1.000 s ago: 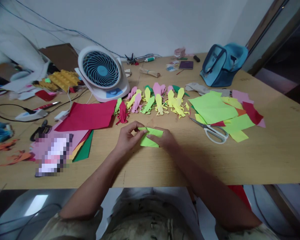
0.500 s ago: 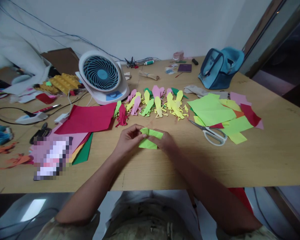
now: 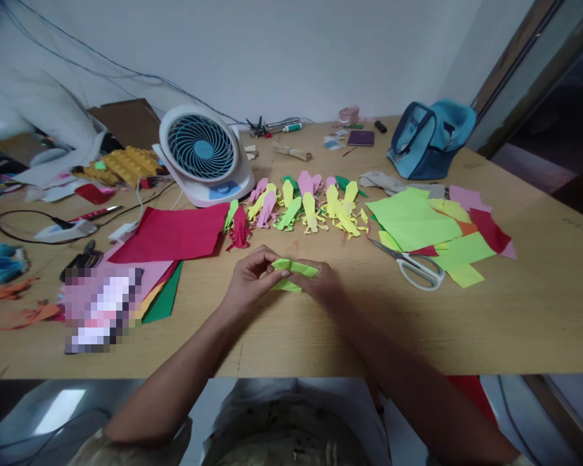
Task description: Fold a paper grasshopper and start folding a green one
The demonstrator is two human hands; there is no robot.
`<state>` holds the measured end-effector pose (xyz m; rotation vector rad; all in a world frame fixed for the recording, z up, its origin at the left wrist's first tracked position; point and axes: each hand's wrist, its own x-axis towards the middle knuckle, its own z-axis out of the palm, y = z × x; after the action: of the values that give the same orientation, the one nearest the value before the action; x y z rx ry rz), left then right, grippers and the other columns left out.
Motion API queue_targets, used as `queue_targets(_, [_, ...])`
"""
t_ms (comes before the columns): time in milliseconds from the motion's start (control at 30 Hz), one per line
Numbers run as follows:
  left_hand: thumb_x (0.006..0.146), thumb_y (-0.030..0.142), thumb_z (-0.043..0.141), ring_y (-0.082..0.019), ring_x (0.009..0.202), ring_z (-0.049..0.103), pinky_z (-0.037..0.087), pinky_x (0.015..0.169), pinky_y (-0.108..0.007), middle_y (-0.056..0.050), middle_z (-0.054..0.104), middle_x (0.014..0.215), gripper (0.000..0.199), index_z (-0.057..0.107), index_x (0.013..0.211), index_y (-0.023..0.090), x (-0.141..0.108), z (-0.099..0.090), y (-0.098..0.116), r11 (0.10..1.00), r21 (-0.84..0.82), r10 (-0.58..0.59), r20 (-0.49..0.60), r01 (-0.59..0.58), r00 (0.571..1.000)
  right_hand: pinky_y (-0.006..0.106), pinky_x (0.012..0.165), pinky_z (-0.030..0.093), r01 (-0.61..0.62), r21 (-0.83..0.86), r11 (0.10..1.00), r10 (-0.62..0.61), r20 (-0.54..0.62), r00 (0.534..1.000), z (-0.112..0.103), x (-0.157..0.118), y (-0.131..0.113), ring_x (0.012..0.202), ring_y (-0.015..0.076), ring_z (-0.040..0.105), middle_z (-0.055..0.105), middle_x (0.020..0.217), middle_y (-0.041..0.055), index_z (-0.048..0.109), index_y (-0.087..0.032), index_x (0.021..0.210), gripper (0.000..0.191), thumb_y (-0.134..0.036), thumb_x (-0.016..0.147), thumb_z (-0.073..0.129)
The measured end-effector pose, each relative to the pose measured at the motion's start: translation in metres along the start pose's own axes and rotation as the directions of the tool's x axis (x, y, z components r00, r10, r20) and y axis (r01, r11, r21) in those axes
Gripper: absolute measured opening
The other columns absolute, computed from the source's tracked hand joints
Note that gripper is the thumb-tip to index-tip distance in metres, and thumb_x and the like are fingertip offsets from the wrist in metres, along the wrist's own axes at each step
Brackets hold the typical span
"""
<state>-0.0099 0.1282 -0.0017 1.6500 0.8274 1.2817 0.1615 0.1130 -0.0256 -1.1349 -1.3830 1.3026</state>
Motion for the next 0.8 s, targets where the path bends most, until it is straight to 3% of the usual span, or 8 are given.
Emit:
queue_targets(133, [0.074, 0.04, 0.083, -0.012, 0.068, 0.047, 0.037, 0.061, -0.024, 0.0, 0.053, 0.073, 0.027, 0.074, 0.084, 0.016, -0.0007, -0.0001, 0.0034, 0.999, 0.035, 0.033, 0.002, -0.033, 0.999, 0.024, 0.055, 0.039, -0.003, -0.032, 0.999, 0.002, -0.019, 1.0, 0.0001, 0.0005, 0.0038, 0.059, 0.0117, 0.049, 0.062, 0.068, 0.0002, 0.078, -0.015, 0.098, 0.044, -0.049, 0.072, 0.074])
queue_targets(300, [0.076, 0.042, 0.082, -0.012, 0.066, 0.046, 0.036, 0.061, -0.024, 0.001, 0.051, 0.071, 0.028, 0.071, 0.075, 0.017, -0.0019, -0.0001, 0.0062, 0.998, 0.059, 0.009, -0.005, -0.009, 1.0, 0.026, 0.059, 0.042, 0.05, -0.087, 0.995, -0.049, 0.02, 0.999, 0.0012, 0.0001, 0.002, 0.063, 0.0142, 0.054, 0.066, 0.072, 0.0021, 0.079, -0.017, 0.095, 0.042, -0.054, 0.076, 0.067])
queue_targets(567, [0.076, 0.044, 0.081, -0.011, 0.064, 0.043, 0.034, 0.059, -0.024, 0.001, 0.048, 0.07, 0.032, 0.065, 0.07, 0.016, -0.0044, 0.0027, 0.0038, 0.998, 0.056, -0.011, -0.035, 0.013, 0.999, 0.026, 0.067, 0.047, 0.091, -0.028, 0.995, -0.089, 0.06, 0.994, 0.0017, -0.0016, 0.0013, 0.07, 0.0153, 0.06, 0.072, 0.081, 0.0031, 0.079, -0.018, 0.096, 0.032, -0.043, 0.079, 0.07])
queue_targets(700, [0.075, 0.043, 0.082, -0.011, 0.066, 0.046, 0.038, 0.061, -0.023, 0.001, 0.052, 0.076, 0.033, 0.067, 0.09, 0.018, -0.0052, 0.0022, 0.002, 0.999, -0.026, -0.045, -0.002, 0.045, 0.999, 0.026, 0.066, 0.047, 0.029, -0.001, 1.0, -0.029, 0.025, 0.999, 0.0028, -0.0006, 0.0042, 0.072, 0.0153, 0.061, 0.074, 0.086, 0.0035, 0.079, -0.019, 0.103, 0.04, -0.047, 0.075, 0.073])
queue_targets(800, [0.079, 0.039, 0.08, -0.011, 0.068, 0.049, 0.041, 0.062, -0.023, 0.0, 0.055, 0.083, 0.035, 0.064, 0.103, 0.02, -0.0049, -0.0016, 0.0032, 0.997, -0.075, 0.021, 0.02, -0.019, 1.0, 0.025, 0.06, 0.046, -0.044, 0.005, 0.999, 0.044, -0.029, 0.999, 0.0023, -0.0002, 0.0047, 0.066, 0.0142, 0.058, 0.07, 0.077, 0.0024, 0.078, -0.017, 0.103, 0.045, -0.049, 0.071, 0.075])
